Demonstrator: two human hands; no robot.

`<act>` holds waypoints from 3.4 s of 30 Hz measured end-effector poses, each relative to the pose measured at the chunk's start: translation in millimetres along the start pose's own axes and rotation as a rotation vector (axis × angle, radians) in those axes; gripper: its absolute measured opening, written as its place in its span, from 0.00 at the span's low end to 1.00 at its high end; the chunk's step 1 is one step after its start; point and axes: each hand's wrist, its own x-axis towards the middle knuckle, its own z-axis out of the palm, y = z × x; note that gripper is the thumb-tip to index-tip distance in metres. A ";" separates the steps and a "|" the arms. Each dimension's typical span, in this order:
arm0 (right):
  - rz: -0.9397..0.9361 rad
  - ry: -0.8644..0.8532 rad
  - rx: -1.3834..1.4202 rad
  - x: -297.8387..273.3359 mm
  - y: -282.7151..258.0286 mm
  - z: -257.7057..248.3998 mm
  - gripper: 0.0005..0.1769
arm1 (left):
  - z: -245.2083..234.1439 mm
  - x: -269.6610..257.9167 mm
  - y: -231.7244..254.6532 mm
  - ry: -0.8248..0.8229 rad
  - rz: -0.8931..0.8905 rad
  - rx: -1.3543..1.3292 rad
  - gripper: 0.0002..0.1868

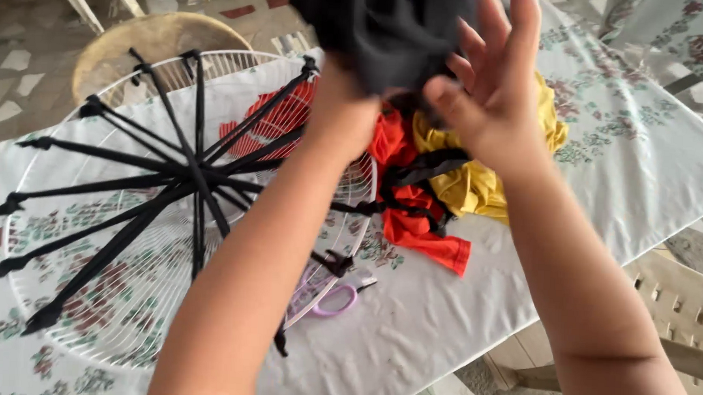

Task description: Weave fabric strips through a circular fan guard and use scissors to cut strips from a cloth garment.

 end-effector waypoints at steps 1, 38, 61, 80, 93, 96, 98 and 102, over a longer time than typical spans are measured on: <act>-0.004 -0.003 0.001 -10.2 -3.1 16.1 0.55 | -17.2 -4.7 -4.2 0.004 0.002 0.002 0.16; 0.209 0.106 -0.479 67.5 72.4 84.8 0.17 | -245.9 -71.7 -48.7 0.358 -0.478 -0.391 0.37; 0.265 -0.070 -0.136 53.6 48.6 151.2 0.42 | -177.3 -67.7 18.4 0.055 0.465 0.143 0.04; 0.508 0.102 -0.285 57.1 132.9 11.7 0.23 | -187.1 -63.8 -73.3 -0.189 -0.735 -0.794 0.22; 0.165 -0.329 -1.126 11.0 19.1 92.8 0.21 | -197.8 -70.5 -3.0 -0.142 0.040 -0.193 0.10; -0.052 -0.033 -0.876 24.8 36.2 26.1 0.23 | -225.6 -64.8 18.3 0.030 -0.206 -0.637 0.30; -0.213 -0.129 -1.652 24.6 141.7 -61.6 0.18 | -235.2 -52.7 9.7 0.116 -0.197 -0.803 0.23; -0.320 -0.187 -2.005 57.7 110.6 -38.1 0.11 | -256.4 -35.8 -57.9 0.349 -0.137 -1.215 0.11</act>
